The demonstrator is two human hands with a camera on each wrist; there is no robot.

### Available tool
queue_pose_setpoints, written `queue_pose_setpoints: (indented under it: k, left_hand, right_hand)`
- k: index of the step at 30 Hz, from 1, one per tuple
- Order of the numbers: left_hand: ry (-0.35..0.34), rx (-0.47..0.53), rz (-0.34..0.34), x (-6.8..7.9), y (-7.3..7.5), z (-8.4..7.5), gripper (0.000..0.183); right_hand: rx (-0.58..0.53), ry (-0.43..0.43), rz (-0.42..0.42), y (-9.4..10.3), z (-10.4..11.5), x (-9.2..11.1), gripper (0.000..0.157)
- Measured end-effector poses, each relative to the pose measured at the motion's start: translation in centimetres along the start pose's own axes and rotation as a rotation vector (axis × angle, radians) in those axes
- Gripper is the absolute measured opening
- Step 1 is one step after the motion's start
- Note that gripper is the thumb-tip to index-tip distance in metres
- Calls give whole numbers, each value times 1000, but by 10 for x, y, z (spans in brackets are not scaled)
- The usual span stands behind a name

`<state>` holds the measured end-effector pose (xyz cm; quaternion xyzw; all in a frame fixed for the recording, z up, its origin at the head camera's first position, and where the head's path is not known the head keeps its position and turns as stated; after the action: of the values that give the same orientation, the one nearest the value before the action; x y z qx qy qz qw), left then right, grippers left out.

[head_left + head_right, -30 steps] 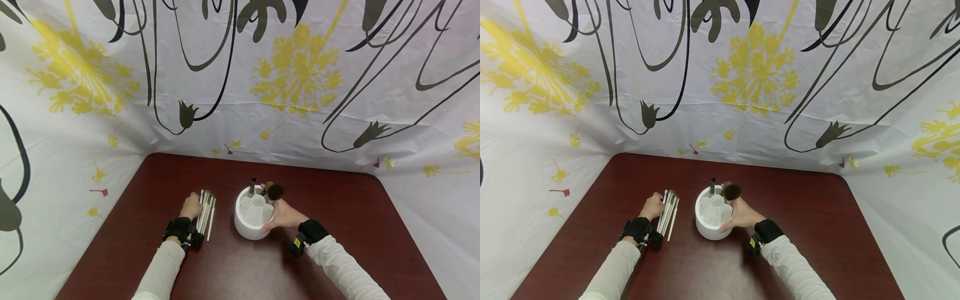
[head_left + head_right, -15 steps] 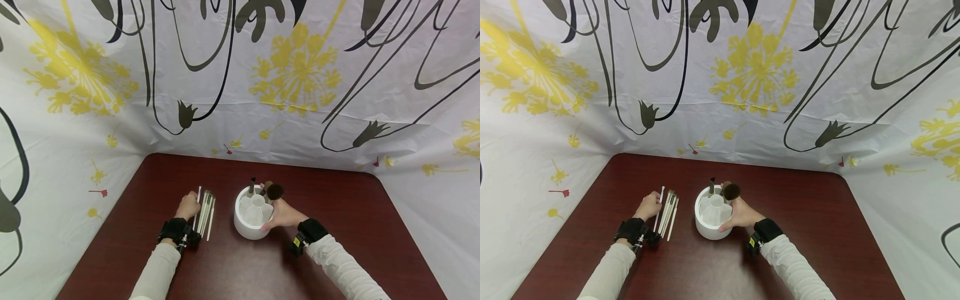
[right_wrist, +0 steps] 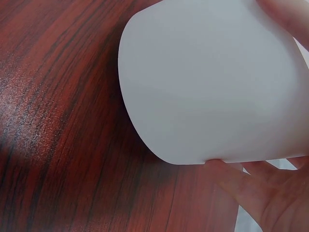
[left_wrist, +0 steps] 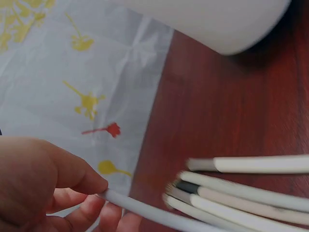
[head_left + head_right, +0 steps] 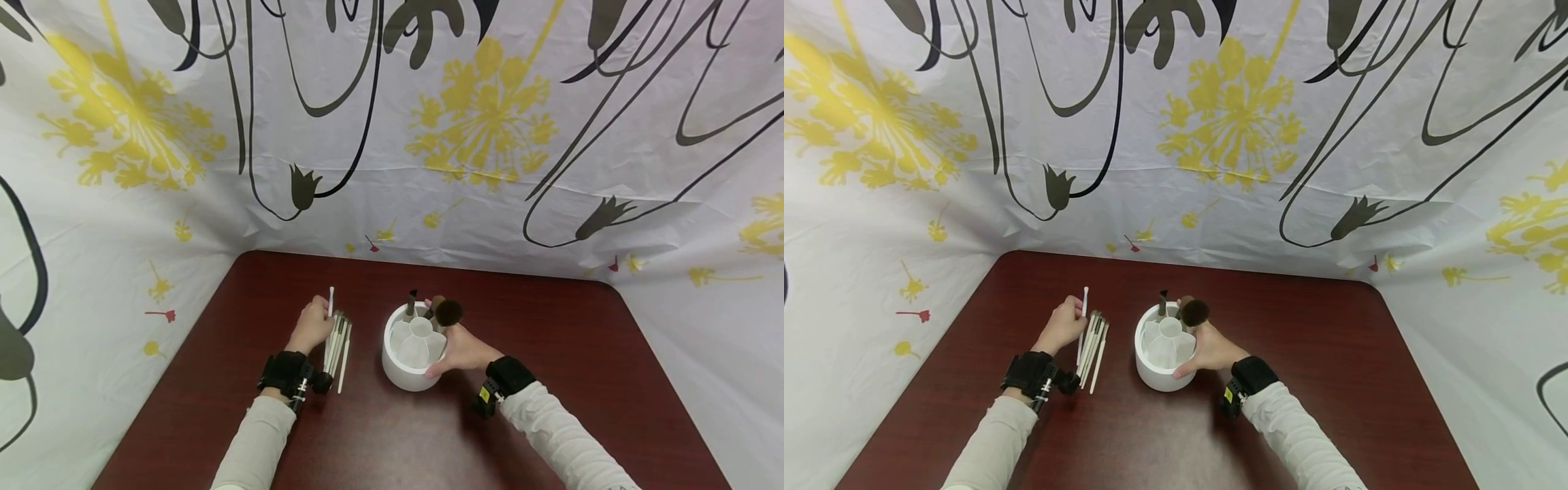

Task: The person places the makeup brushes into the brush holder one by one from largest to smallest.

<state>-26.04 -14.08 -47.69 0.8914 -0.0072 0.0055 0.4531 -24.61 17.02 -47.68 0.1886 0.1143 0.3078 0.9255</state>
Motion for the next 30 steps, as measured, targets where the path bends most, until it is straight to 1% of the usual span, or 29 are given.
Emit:
queue_pose_setpoints:
  k: [4,7,9,12,14,16,18,23,30]
  left_hand:
    - [-16,21,-25,-1,4,-9,23]
    - [-48,45,-43,1,9,-18,24]
    - [-69,60,-62,2,12,-24,25]
    - [-99,93,-79,4,16,-35,27]
    - [-120,106,-90,5,18,-41,27]
    - [-143,123,-97,7,21,-48,27]
    - [-170,129,-105,10,24,-55,27]
    - [-210,131,-116,15,31,-73,26]
    - [-259,156,-107,17,35,-89,27]
  right_hand:
    - [6,-1,1,0,1,-1,121]
    - [7,-5,2,0,1,0,121]
    - [-5,-8,2,0,10,1,120]
    - [-6,1,4,-1,10,1,120]
    - [-9,0,3,-1,10,1,120]
    - [2,6,4,0,1,0,121]
    - [-1,11,6,0,0,0,122]
    - [4,20,9,0,-1,0,122]
    - [-1,7,7,0,-1,0,120]
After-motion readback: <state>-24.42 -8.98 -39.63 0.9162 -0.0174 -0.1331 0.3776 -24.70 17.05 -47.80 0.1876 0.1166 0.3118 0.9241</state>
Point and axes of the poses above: each hand's wrist, its own x-axis away from the middle knuckle, its own y-axis out of the back of the hand, z = x × y, the point moved 1 cm from there along -x, towards the middle knuckle, and after that the axes turned 9 degrees about -x, right-handed, at the moved point
